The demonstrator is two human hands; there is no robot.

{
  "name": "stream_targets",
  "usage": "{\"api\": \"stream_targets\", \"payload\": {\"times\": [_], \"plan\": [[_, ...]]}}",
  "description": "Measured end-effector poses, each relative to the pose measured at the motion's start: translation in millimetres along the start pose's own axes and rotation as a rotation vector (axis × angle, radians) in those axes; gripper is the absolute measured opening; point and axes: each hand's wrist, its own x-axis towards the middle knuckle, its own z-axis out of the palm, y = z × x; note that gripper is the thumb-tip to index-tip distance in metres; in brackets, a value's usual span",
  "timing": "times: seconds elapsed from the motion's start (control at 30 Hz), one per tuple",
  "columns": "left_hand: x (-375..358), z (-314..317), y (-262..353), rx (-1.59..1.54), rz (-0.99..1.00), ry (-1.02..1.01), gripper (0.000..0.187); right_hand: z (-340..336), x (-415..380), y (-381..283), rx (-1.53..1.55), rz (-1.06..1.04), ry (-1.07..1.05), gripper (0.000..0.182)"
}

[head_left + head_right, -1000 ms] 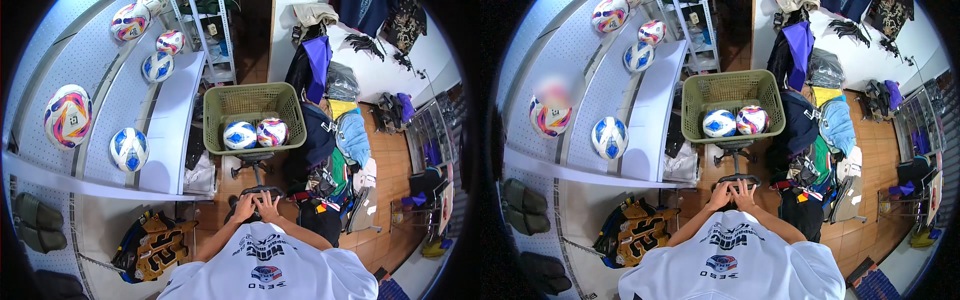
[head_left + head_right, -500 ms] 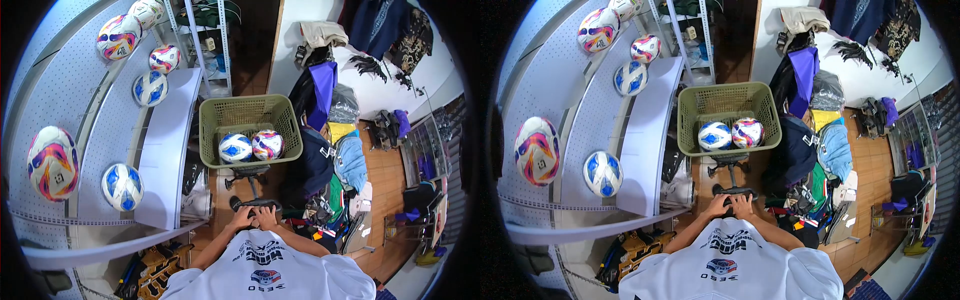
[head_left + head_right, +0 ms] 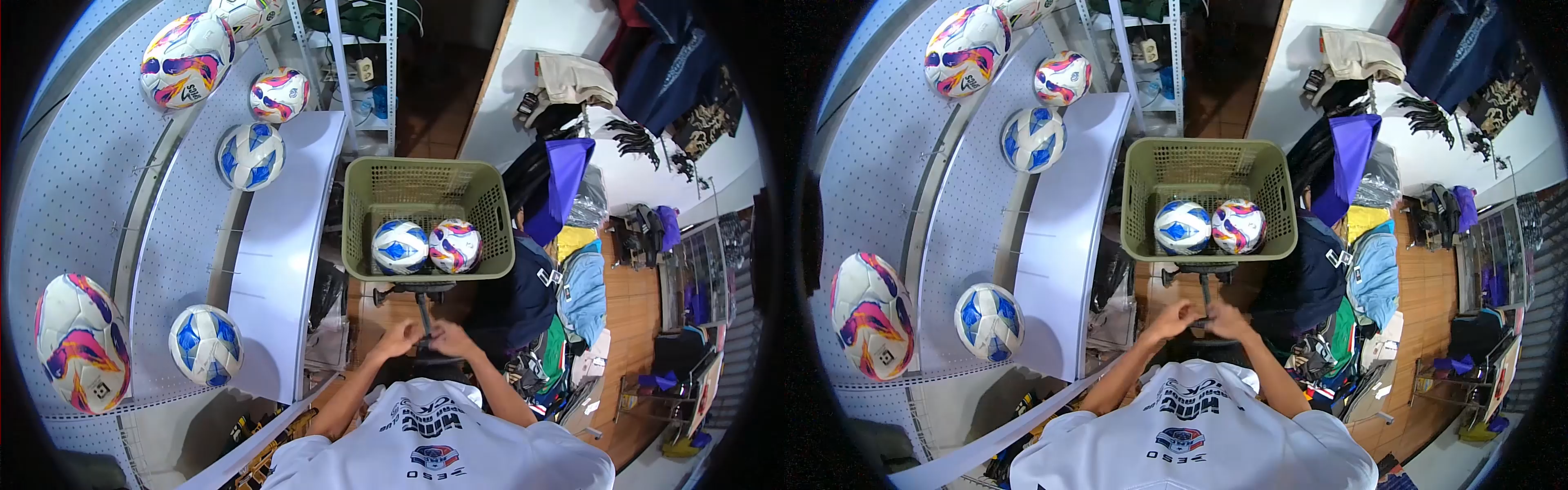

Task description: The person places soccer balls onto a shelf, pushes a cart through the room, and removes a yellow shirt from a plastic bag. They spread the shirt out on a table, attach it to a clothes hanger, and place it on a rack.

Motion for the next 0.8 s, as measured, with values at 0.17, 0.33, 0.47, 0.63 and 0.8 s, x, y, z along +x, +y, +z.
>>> {"api": "stream_targets", "payload": {"times": [0.17, 0.33, 0.47, 0.63, 0.8], "plan": [[72, -66, 41, -0.241, 0.061, 0.296, 0.041, -63, 103, -34, 0.377, -0.015, 0.412, 0.043], [164, -108, 31, -0.307, -0.002, 0.456, 0.035, -93, 224, -23, 0.353, 0.136, 0.404, 0.053], [218, -124, 9, -0.335, -0.298, 0.507, 0.047, -97, 292, -10, 0.597, 0.429, 0.217, 0.068], [262, -130, -21, -0.158, -0.585, 0.493, 0.069, -80, 343, 24, 0.517, 0.55, 0.248, 0.078], [307, -125, -86, -0.422, -0.678, 0.609, 0.076, -82, 377, 35, 0.516, 0.686, 0.192, 0.091]]}}
